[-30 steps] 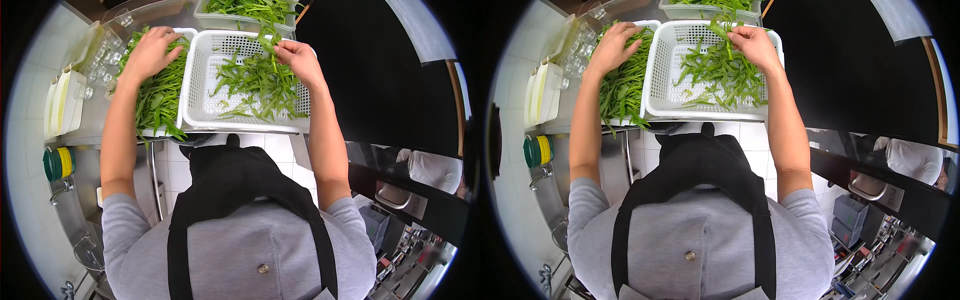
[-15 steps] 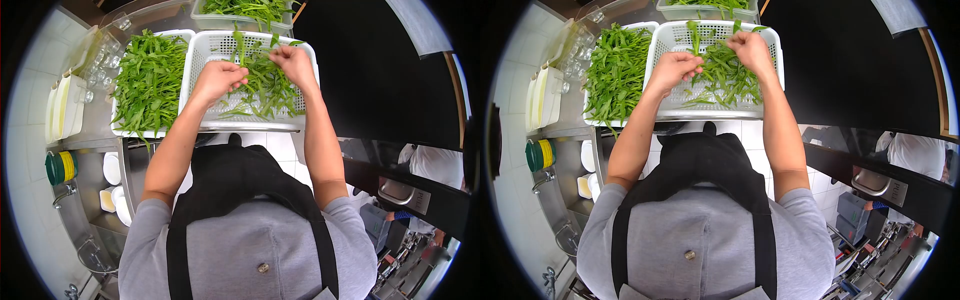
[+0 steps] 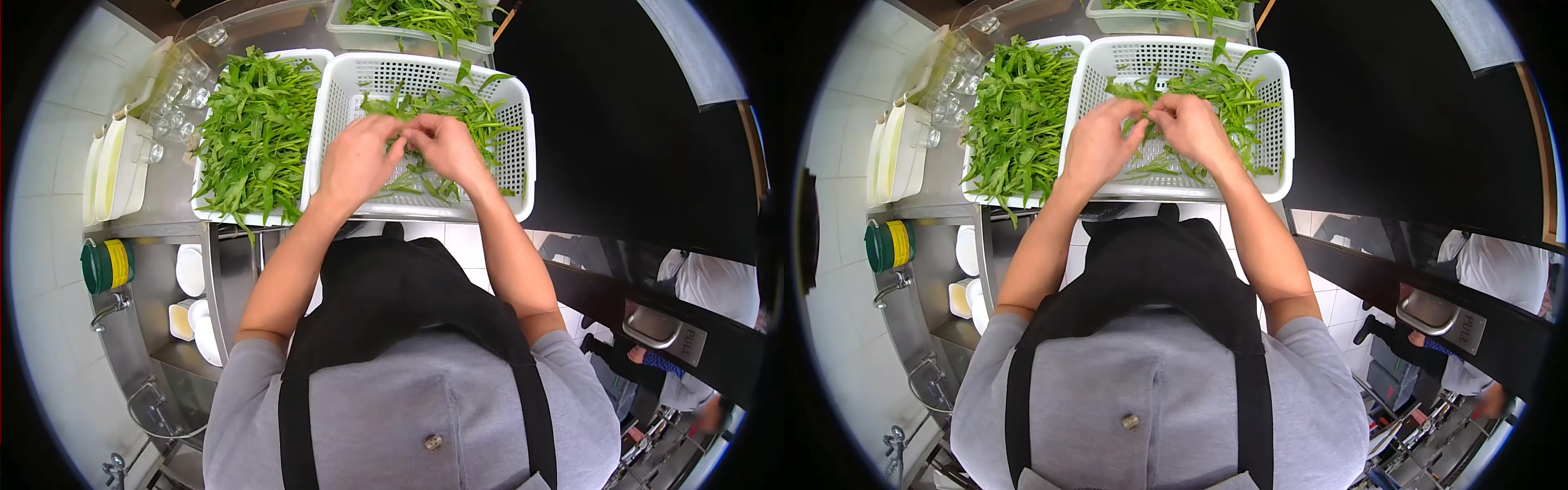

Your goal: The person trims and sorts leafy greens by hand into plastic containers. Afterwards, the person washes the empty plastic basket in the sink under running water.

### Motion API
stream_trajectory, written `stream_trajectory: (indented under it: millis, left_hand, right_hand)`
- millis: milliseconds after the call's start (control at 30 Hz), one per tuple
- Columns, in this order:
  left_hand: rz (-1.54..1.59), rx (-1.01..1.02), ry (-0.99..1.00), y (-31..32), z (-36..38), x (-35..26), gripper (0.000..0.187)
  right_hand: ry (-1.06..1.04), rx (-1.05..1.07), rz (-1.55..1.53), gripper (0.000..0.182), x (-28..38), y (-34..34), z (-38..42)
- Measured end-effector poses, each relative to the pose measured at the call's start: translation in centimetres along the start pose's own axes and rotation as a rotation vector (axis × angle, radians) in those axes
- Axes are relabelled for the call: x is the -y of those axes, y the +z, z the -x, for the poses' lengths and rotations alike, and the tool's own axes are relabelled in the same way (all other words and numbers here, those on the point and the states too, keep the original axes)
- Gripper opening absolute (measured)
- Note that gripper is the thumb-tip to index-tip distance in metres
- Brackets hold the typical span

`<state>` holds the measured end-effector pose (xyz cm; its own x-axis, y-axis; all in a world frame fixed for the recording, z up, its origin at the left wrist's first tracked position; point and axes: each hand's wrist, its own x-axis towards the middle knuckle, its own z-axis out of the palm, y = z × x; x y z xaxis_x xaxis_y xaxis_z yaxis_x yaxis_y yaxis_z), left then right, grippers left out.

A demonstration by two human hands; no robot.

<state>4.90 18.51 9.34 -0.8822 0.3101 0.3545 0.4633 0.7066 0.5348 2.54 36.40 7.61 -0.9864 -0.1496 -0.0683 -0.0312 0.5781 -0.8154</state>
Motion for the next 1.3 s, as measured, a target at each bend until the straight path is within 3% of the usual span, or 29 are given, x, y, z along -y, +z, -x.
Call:
stream_trajectory:
  millis: [133,200,233,300,367,433,467,533,600,633,667,700,767,833,933,1000,1033,1100,1200,1300]
  left_hand:
    - [0.01,0.027,0.101,2.2,0.8,1.7,0.025]
    - [-0.005,0.292,0.011,2.3,1.1,2.8,0.023]
    - [-0.005,0.298,0.016,2.5,1.3,3.0,0.023]
    - [-0.034,0.502,0.003,2.9,2.4,2.6,0.021]
    - [-0.058,0.532,-0.034,2.6,2.9,2.0,0.02]
    - [-0.088,0.551,-0.075,1.4,3.2,1.5,0.02]
    - [-0.075,0.39,-0.077,0.3,3.6,1.8,0.019]
    - [-0.08,0.118,-0.142,-3.0,3.8,2.6,0.019]
    - [-0.279,-0.117,-0.113,-7.3,2.8,4.2,0.018]
    - [-0.315,-0.196,-0.095,-9.3,2.0,5.1,0.02]
    - [-0.352,-0.28,-0.077,-10.7,1.4,6.1,0.022]
    - [-0.355,-0.284,-0.08,-11.3,1.0,7.4,0.022]
    - [-0.423,-0.114,-0.278,-12.2,0.4,9.3,0.032]
    - [-0.46,-0.084,-0.251,-11.9,1.1,10.6,0.034]
    - [-0.486,-0.06,-0.277,-11.4,1.1,8.1,0.04]
    - [-0.354,-0.179,-0.238,-10.7,0.9,5.2,0.039]
    - [-0.36,-0.215,-0.11,-9.9,0.9,4.5,0.035]
    - [-0.15,-0.171,-0.069,-8.0,0.6,2.8,0.022]
    - [0.037,0.007,0.05,-4.5,-0.9,1.8,0.023]
    - [0.097,-0.048,0.193,-0.4,-3.2,0.8,0.025]
  right_hand:
    - [-0.112,0.046,-0.006,0.025,0.2,0.9,1.7]
    - [-0.114,0.051,0.049,0.025,-0.3,1.3,2.5]
    - [-0.205,-0.004,0.136,0.021,-0.9,1.8,3.1]
    - [-0.266,-0.011,0.245,0.018,-1.3,2.2,4.0]
    - [-0.355,-0.071,0.33,0.013,-2.0,2.8,4.2]
    - [-0.295,-0.171,0.309,0.014,-3.0,2.0,3.7]
    - [-0.242,-0.262,0.29,0.015,-3.7,1.2,3.4]
    - [-0.179,-0.117,0.591,0.016,-5.0,-2.2,2.8]
    - [-0.144,-0.13,0.868,0.019,-6.8,-3.6,2.4]
    - [-0.145,-0.13,0.868,0.019,-6.2,-3.8,1.9]
    - [-0.01,-0.019,0.762,0.021,-4.8,-4.2,1.1]
    - [0.122,0.094,0.652,0.022,-3.9,-4.1,0.5]
    - [0.163,0.182,0.667,0.024,-4.3,-2.0,-1.1]
    - [0.21,0.254,0.685,0.026,-5.5,-0.2,-2.3]
    - [0.217,0.131,0.706,0.025,-6.5,0.6,-3.1]
    - [0.215,0.101,0.745,0.023,-6.4,0.4,-2.9]
    - [0.21,0.104,0.752,0.023,-5.3,-0.4,-2.6]
    - [0.173,-0.042,0.688,0.02,-2.6,-3.0,-0.9]
    - [-0.2,-0.322,0.443,0.014,-0.7,-5.8,1.7]
    - [-0.185,-0.367,0.315,0.014,2.0,-7.0,3.3]
